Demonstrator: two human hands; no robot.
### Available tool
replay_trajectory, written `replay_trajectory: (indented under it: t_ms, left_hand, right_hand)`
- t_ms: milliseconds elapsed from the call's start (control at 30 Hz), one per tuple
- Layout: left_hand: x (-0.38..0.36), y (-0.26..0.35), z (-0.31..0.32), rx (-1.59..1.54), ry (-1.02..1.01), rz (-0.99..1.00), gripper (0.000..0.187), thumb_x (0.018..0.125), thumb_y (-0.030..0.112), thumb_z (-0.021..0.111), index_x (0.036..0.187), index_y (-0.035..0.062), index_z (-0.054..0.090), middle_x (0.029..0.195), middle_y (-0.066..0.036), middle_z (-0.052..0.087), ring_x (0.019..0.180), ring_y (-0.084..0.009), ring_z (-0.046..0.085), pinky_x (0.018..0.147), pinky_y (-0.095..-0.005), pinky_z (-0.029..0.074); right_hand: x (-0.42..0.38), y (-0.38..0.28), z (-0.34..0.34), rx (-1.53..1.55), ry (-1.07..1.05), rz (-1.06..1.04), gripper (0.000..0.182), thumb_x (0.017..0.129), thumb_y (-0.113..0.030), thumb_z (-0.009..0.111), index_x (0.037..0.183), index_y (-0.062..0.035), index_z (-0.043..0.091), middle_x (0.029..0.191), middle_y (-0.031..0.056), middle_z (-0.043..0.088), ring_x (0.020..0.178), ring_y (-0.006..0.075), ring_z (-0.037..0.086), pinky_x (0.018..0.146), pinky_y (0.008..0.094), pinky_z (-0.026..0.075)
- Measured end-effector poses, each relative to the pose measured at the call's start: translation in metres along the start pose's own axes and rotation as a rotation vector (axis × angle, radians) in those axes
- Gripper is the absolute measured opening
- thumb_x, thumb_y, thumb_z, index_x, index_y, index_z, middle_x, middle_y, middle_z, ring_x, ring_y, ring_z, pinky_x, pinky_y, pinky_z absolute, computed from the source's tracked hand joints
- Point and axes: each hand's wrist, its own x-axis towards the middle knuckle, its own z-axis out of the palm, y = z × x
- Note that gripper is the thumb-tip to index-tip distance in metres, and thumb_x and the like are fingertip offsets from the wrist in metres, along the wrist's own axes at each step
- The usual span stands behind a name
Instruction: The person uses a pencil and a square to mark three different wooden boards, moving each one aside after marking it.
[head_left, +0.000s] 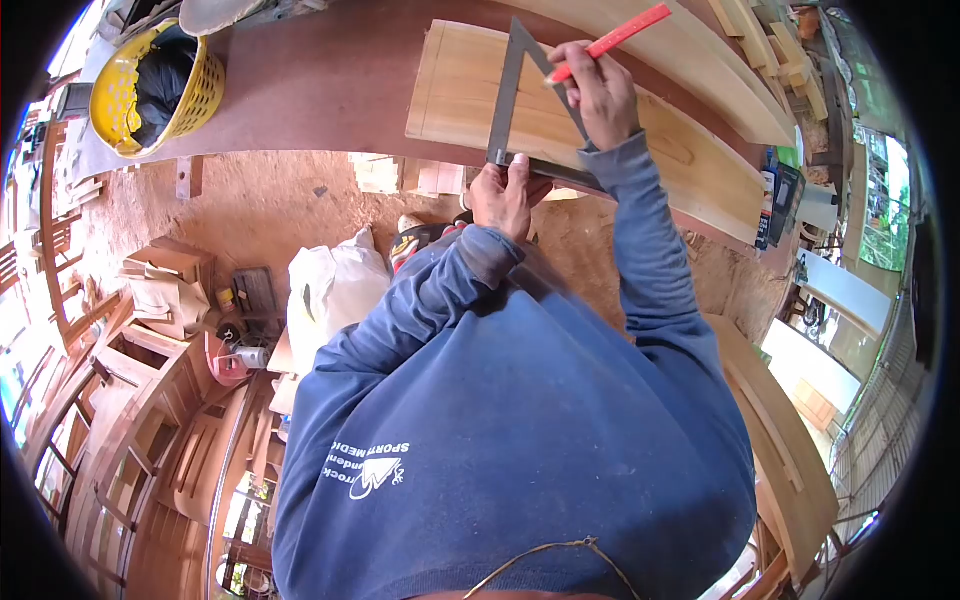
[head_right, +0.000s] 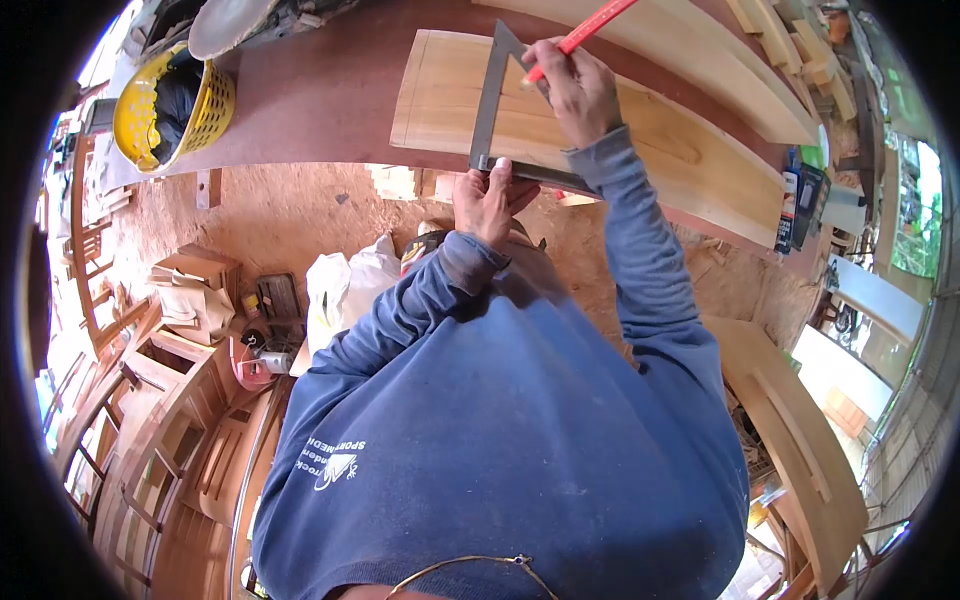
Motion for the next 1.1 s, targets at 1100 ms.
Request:
replay_trajectory:
  t_ms: [1100]
  left_hand:
    - [-0.001, -0.002, 0.001, -0.036, 0.013, 0.025, 0.031, 0.108, 0.022, 0.049, 0.106, -0.0083, 0.055, 0.102, -0.021, 0.069, 0.093, -0.0294, 0.074, 0.087, -0.0403, 0.064]
  right_hand:
    - [0.038, 0.004, 0.037, -0.633, -0.03, -0.291, 0.02, 0.089, -0.023, 0.075, 0.085, -0.0039, 0.067, 0.074, 0.0137, 0.069, 0.068, 0.0256, 0.071, 0.062, 0.0367, 0.055]
